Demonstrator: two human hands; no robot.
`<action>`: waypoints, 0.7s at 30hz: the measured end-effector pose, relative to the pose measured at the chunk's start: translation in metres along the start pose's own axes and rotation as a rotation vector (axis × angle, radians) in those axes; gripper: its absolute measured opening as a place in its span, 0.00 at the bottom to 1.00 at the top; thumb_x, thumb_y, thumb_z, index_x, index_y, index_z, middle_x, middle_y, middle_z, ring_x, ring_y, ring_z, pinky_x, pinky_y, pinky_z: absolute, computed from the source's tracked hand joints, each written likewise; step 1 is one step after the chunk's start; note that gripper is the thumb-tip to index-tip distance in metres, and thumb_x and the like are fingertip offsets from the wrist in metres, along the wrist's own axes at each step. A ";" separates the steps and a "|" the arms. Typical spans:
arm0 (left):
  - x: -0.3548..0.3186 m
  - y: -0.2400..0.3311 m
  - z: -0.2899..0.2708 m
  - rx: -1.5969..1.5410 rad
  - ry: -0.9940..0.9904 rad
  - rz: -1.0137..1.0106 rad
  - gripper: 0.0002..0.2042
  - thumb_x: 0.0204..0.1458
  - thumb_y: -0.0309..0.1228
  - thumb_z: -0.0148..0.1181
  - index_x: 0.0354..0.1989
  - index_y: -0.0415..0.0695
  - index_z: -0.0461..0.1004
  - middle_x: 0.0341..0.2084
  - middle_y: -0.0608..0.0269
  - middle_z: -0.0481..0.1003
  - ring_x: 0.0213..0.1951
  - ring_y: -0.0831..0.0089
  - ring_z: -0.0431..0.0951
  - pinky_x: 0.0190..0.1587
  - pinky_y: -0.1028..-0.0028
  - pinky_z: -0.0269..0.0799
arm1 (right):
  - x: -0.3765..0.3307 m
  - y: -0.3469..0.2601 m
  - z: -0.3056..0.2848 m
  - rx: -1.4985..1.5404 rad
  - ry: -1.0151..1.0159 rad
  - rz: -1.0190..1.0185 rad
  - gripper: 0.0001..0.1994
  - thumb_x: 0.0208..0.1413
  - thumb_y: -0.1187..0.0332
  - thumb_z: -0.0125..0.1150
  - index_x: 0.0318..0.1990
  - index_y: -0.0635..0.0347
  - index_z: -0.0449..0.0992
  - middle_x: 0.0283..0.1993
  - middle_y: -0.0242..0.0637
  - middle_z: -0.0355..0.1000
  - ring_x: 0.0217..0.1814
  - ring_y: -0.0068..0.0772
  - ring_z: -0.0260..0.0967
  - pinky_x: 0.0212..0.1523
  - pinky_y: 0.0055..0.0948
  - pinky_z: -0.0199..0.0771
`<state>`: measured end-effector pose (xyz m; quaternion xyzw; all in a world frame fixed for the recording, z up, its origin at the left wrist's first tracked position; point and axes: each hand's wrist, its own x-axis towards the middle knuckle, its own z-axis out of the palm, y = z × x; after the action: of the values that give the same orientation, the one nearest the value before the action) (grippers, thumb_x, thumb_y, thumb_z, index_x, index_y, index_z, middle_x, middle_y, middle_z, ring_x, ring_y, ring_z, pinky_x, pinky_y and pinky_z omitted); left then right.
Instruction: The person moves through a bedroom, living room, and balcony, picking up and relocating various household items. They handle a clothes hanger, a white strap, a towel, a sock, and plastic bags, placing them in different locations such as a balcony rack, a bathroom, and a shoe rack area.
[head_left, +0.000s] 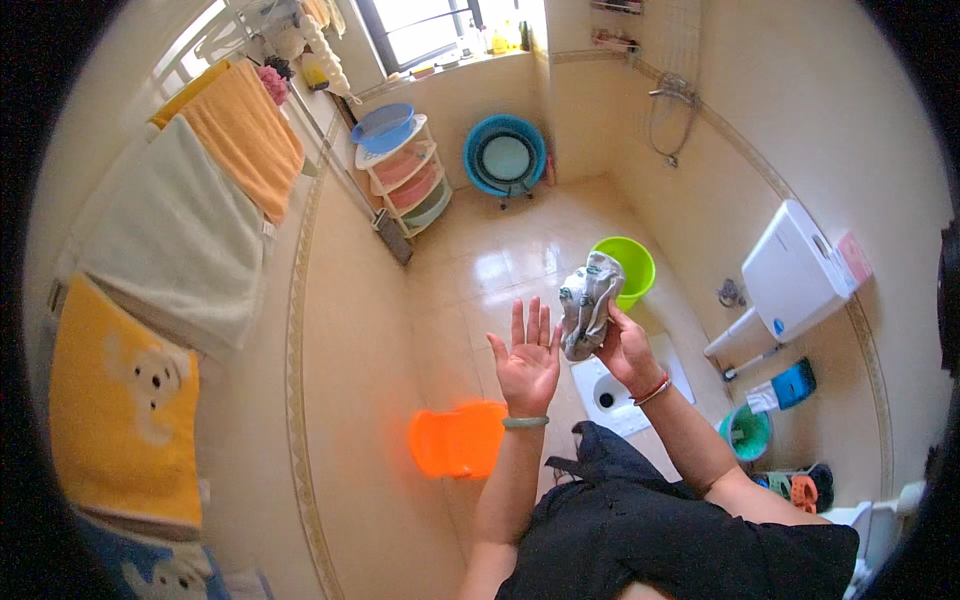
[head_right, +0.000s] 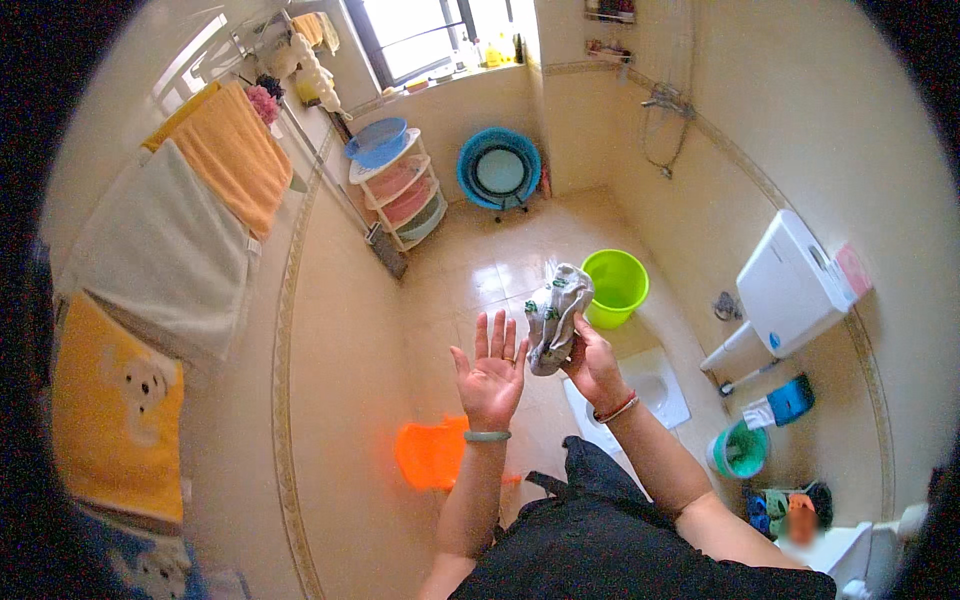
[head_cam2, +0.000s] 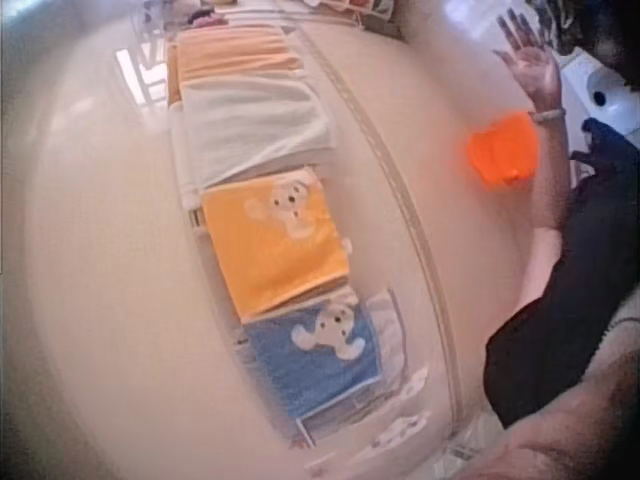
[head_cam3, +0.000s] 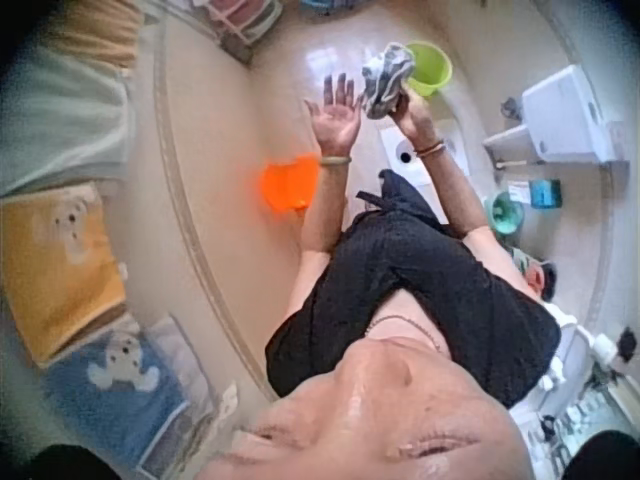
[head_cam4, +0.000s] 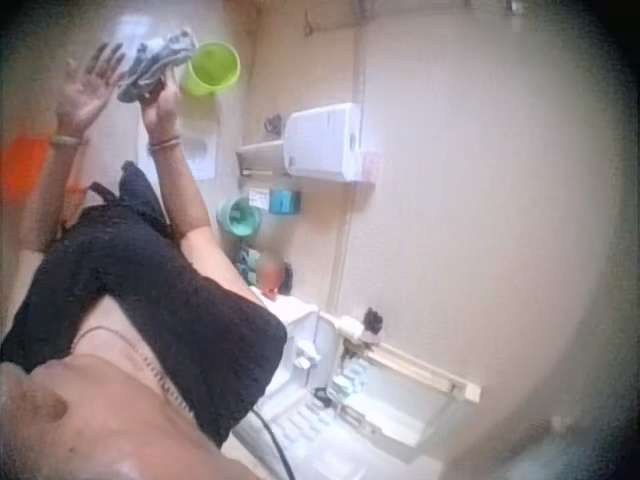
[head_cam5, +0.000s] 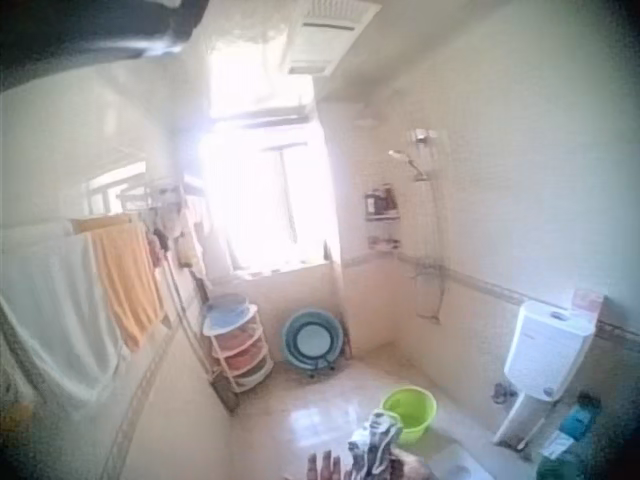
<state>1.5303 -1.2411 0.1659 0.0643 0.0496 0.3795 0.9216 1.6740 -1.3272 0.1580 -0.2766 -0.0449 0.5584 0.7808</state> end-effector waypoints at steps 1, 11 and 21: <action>0.017 0.010 -0.004 -0.009 0.004 0.005 0.33 0.61 0.61 0.33 0.68 0.53 0.58 0.69 0.62 0.55 0.70 0.66 0.50 0.71 0.59 0.40 | 0.024 0.002 0.004 -0.003 0.005 0.006 0.22 0.69 0.56 0.37 0.64 0.54 0.62 0.64 0.38 0.65 0.65 0.38 0.63 0.66 0.45 0.59; 0.256 0.136 -0.036 -0.077 0.006 0.076 0.32 0.61 0.59 0.35 0.67 0.52 0.60 0.69 0.62 0.55 0.71 0.66 0.49 0.71 0.59 0.39 | 0.307 -0.004 0.061 -0.141 -0.059 0.106 0.20 0.69 0.57 0.38 0.63 0.51 0.63 0.61 0.34 0.67 0.61 0.32 0.64 0.62 0.43 0.61; 0.460 0.260 -0.064 -0.109 0.062 0.207 0.32 0.61 0.60 0.35 0.66 0.54 0.60 0.67 0.64 0.58 0.69 0.67 0.53 0.70 0.61 0.42 | 0.569 0.013 0.144 -0.219 -0.066 0.176 0.16 0.67 0.64 0.45 0.59 0.55 0.66 0.52 0.31 0.72 0.49 0.26 0.71 0.51 0.34 0.71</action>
<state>1.6660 -0.7286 0.1235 0.0071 0.0506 0.4767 0.8776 1.8200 -0.7593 0.1369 -0.3445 -0.1069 0.6254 0.6919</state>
